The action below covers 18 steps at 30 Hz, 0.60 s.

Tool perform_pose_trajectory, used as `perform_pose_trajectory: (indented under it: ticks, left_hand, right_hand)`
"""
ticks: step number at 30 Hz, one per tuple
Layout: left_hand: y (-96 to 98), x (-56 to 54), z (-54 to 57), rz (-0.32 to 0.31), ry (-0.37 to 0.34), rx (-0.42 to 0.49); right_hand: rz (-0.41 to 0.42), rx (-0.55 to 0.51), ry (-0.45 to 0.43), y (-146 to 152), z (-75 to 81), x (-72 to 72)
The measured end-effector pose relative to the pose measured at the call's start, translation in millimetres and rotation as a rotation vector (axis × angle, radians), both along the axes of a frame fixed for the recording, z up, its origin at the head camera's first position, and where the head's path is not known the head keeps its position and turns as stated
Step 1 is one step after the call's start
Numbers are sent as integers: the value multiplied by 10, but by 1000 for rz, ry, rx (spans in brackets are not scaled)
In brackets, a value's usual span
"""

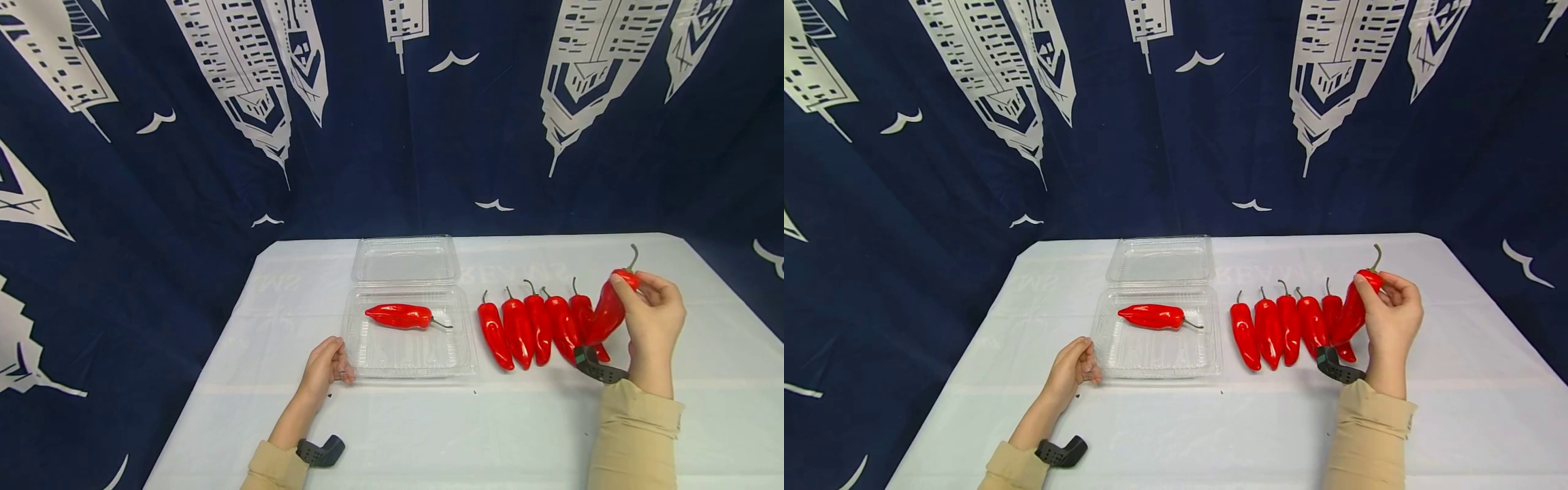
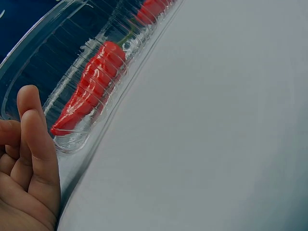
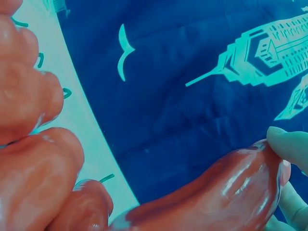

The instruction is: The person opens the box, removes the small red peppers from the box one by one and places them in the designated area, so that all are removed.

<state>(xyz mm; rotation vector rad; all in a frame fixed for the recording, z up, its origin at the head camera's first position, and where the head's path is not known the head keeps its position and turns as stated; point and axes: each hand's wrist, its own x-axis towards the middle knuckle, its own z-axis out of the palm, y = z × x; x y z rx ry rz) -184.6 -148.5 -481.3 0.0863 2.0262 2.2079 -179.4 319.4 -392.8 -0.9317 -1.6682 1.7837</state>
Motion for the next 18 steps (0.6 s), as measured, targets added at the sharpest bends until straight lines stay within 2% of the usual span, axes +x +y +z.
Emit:
perform_pose_trajectory:
  ticks: [5,14,18]
  left_hand:
    - [-3,-1,-5,-4,7,9]
    - [0,-5,-11,1,10,13]
    - [2,-2,-6,-1,11,13]
  right_hand:
    - [-22,-15,4,31,-46,-20]
    - [-12,-64,2,73,-112,-43]
    - [-8,-72,-31,98,-144,-51]
